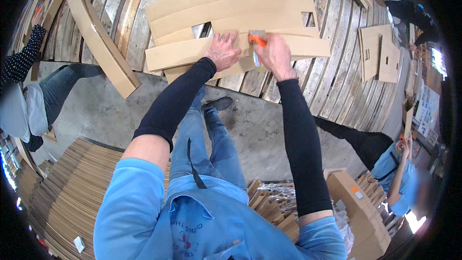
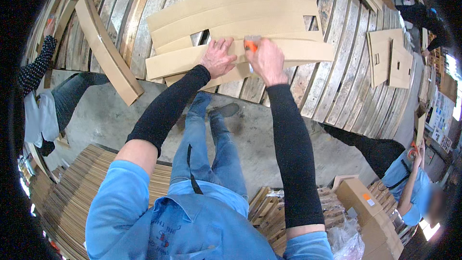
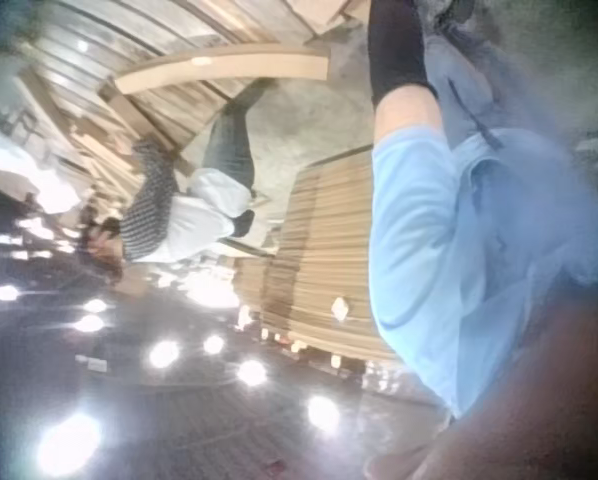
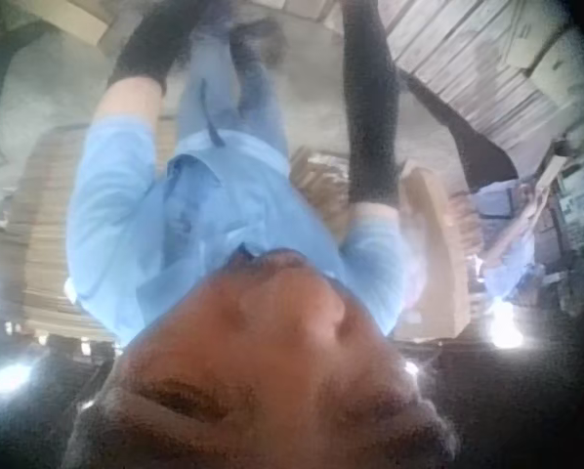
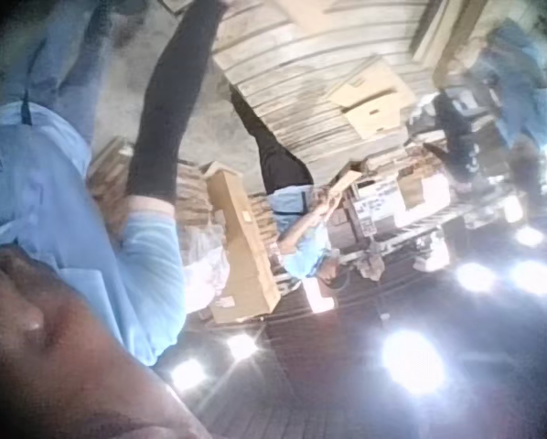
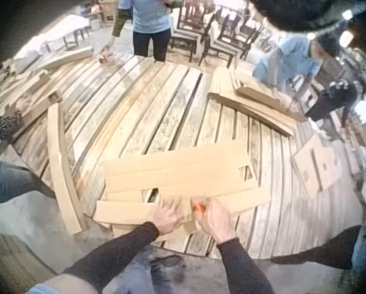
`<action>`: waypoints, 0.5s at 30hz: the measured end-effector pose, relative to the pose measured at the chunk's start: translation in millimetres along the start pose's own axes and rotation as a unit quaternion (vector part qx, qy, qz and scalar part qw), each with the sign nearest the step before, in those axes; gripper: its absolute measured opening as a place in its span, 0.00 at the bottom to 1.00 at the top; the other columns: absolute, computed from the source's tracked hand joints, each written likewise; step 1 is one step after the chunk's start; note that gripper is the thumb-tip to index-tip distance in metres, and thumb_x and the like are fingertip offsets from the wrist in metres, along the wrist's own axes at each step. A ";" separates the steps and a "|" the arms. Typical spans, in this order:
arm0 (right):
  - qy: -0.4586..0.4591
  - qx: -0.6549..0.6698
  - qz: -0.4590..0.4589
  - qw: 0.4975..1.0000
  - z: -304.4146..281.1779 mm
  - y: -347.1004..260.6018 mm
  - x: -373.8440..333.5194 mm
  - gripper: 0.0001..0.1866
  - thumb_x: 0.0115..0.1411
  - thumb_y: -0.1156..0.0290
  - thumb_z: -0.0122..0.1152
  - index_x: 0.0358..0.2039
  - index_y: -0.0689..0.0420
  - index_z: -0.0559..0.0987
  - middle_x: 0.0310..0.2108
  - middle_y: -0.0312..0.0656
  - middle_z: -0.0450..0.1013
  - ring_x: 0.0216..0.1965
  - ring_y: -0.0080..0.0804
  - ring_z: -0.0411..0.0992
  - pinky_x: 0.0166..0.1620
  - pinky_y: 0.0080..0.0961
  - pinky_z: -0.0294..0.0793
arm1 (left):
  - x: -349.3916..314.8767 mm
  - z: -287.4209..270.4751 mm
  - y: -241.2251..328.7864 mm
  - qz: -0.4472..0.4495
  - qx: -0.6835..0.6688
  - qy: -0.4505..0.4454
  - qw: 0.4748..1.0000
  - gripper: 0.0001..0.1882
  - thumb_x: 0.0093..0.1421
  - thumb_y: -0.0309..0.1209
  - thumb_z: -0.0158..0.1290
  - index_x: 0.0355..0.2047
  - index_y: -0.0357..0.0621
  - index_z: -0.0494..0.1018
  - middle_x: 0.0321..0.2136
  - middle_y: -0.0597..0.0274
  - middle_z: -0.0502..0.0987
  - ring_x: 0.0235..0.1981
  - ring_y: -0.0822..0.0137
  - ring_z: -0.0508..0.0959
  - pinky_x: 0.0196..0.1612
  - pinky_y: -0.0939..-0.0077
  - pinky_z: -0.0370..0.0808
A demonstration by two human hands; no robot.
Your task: The person repeatedly picks up flat cardboard pieces and applies clear packing tape using a handheld tape dispenser. They smooth the tape along the surface and move to the next piece. The work is performed on a wooden pallet surface in a warehouse-like area with other workers nearby.
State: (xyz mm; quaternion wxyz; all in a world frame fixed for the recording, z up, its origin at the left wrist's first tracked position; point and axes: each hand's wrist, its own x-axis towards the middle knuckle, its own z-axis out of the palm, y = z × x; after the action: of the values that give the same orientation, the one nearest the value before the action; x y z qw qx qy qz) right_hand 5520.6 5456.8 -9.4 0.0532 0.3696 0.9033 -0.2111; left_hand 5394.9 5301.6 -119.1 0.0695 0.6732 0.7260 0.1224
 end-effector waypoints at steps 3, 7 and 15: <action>0.034 0.039 -0.048 0.998 11.7 4.2 -37.4 0.17 0.52 0.64 0.67 0.39 0.61 0.84 0.44 0.54 0.79 0.39 0.57 0.80 0.42 0.49 0.80 | 1.5 -5.9 -3.4 -0.030 0.000 -0.043 0.999 0.14 0.52 0.47 0.63 0.36 0.58 0.83 0.62 0.45 0.66 0.59 0.46 0.67 0.57 0.43 0.64; 0.109 0.069 -0.072 0.989 32.0 20.9 -98.1 0.20 0.51 0.69 0.67 0.45 0.62 0.83 0.56 0.52 0.74 0.43 0.55 0.79 0.44 0.47 0.80 | 8.4 -9.1 5.0 -0.019 0.010 -0.075 0.997 0.13 0.51 0.44 0.63 0.35 0.56 0.84 0.71 0.49 0.57 0.62 0.44 0.66 0.54 0.39 0.66; 0.116 0.126 -0.044 0.984 49.6 31.8 -113.2 0.23 0.52 0.69 0.68 0.50 0.62 0.83 0.62 0.50 0.71 0.50 0.52 0.77 0.52 0.41 0.79 | 41.7 -13.8 2.2 0.111 -0.059 -0.113 0.986 0.23 0.43 0.35 0.64 0.43 0.51 0.82 0.72 0.48 0.53 0.65 0.45 0.65 0.57 0.40 0.69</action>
State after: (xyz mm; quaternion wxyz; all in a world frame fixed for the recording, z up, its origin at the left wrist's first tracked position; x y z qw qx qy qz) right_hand 5621.2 5383.2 -36.6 -0.1079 0.3555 0.8848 -0.2812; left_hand 5389.8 5342.0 -102.7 0.1764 0.7538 0.6259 0.0950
